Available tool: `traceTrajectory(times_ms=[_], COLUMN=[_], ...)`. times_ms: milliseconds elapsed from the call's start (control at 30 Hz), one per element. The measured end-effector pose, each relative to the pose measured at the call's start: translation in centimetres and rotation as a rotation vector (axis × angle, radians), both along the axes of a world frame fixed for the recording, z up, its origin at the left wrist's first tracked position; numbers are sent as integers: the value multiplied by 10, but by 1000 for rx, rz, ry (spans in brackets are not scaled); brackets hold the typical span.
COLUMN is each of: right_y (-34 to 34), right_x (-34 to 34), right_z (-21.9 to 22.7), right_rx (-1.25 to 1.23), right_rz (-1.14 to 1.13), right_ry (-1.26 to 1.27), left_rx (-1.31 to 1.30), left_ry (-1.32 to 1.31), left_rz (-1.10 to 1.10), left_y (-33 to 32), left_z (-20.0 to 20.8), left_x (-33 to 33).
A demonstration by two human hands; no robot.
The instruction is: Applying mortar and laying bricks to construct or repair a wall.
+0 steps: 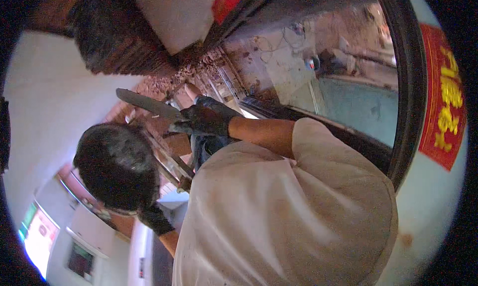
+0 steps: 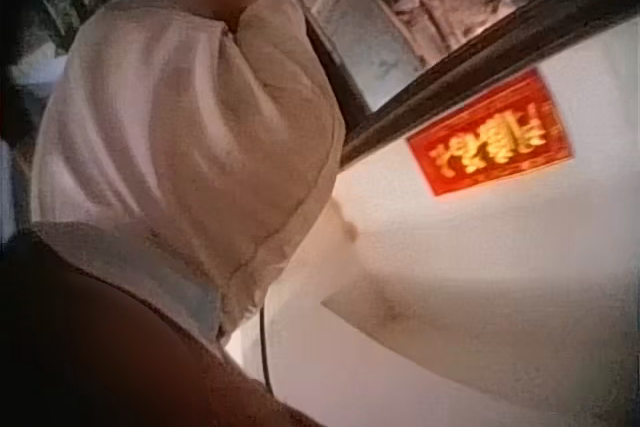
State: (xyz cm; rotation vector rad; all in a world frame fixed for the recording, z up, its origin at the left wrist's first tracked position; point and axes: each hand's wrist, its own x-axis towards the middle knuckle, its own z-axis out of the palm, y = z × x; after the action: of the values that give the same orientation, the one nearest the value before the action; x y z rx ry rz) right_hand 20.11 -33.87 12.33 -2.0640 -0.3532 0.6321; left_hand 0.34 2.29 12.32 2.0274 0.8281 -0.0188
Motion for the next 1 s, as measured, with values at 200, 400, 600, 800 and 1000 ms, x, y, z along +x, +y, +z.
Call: traceTrajectory(times_ms=[200, 400, 600, 800, 1000], right_y=[-38, -165, -323, -362, -263], right_x=[-23, -66, -138, -128, -46], right_z=[-9, -71, -60, -61, -120], right_rx=[134, -17, 25, 204, 187], right_rz=[-450, -744, -1368, -1582, -1162], right_ry=[185, 484, 553, 729, 1058], left_rx=[-346, -990, -922, -858, -656], left_ry=[54, 235, -25, -71, 28], left_rz=[-247, -430, -474, 379, 608], left_y=[-89, -180, -117, 7, 50], left_z=[-38, -30, -43, -42, -112], left_x=[73, 152, 192, 138, 64])
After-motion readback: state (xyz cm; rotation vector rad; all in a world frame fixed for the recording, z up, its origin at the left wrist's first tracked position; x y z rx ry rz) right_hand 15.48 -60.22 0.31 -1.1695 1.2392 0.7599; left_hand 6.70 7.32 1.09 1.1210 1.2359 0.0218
